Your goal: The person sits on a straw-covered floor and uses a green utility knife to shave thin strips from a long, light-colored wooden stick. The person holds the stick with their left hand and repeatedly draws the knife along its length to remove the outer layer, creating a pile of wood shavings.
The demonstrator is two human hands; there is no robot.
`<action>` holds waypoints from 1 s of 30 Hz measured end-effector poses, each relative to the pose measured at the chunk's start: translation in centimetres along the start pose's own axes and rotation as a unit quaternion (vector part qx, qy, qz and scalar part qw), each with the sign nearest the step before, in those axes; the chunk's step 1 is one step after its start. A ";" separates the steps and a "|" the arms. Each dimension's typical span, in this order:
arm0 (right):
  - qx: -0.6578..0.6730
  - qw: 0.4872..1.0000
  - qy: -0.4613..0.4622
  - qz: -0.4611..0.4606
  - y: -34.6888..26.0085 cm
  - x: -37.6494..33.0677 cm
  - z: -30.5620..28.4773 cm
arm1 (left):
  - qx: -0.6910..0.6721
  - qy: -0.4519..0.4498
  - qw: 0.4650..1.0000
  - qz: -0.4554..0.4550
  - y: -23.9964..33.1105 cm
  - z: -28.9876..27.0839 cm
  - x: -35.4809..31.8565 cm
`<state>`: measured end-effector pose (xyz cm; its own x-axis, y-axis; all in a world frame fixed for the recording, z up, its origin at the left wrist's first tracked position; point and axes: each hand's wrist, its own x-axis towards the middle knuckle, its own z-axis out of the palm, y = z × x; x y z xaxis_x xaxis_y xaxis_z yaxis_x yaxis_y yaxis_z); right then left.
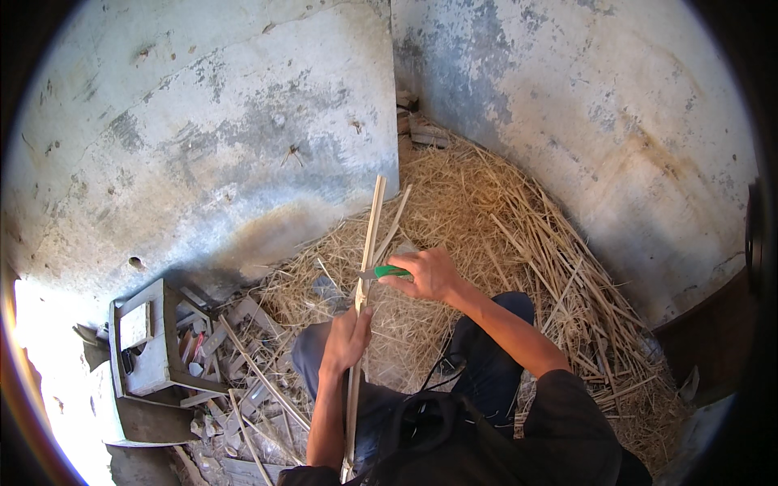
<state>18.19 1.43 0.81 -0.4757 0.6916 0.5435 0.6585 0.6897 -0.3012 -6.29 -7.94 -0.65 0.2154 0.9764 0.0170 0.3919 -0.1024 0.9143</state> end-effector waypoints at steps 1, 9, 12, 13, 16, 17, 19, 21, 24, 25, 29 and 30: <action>-0.002 1.000 -0.006 0.006 0.0 0.0 -0.2 | 0.003 -0.001 1.000 -0.003 0.1 0.0 0.0; 0.011 0.999 0.023 0.025 1.0 0.9 -1.0 | 0.034 -0.018 0.999 -0.007 0.5 -0.3 -0.6; 0.004 0.999 0.051 0.017 1.3 1.2 -1.3 | 0.056 -0.023 0.998 -0.014 0.3 -0.3 -0.9; 0.009 0.997 0.069 0.017 1.7 1.1 -1.0 | 0.062 -0.022 0.998 -0.011 0.2 -0.2 -1.0; 0.026 0.992 0.060 0.110 5.4 1.0 -0.2 | 0.057 -0.030 0.998 -0.009 0.3 0.4 -1.3; 0.036 0.986 0.044 0.154 6.6 1.2 -0.3 | 0.071 -0.033 0.997 -0.005 0.2 0.5 -1.7; 0.020 0.975 0.034 0.220 8.7 1.7 -2.1 | 0.097 -0.042 0.994 0.001 -0.1 0.8 -2.7; 0.019 0.958 0.047 0.281 10.0 1.7 -4.0 | 0.019 -0.089 0.995 -0.034 -0.8 0.7 -4.0; 0.047 0.937 0.088 0.336 10.8 0.9 -5.7 | -0.018 -0.108 0.994 -0.014 -1.0 1.0 -4.8; 0.053 0.937 0.097 0.332 10.9 0.6 -6.0 | -0.013 -0.115 0.993 -0.004 -1.5 1.2 -4.6; 0.087 0.952 0.121 0.267 8.7 0.6 -5.3 | -0.040 -0.139 0.989 -0.004 -2.3 1.3 -3.6; 0.104 0.953 0.119 0.259 7.8 0.6 -5.1 | -0.048 -0.139 0.989 -0.011 -2.2 1.3 -3.6</action>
<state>26.04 6.15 2.76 0.0434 0.9001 0.4336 0.6272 0.3133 -0.7130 -6.78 -11.46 -3.27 0.4506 0.8868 -0.1023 0.3143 -0.0504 0.9480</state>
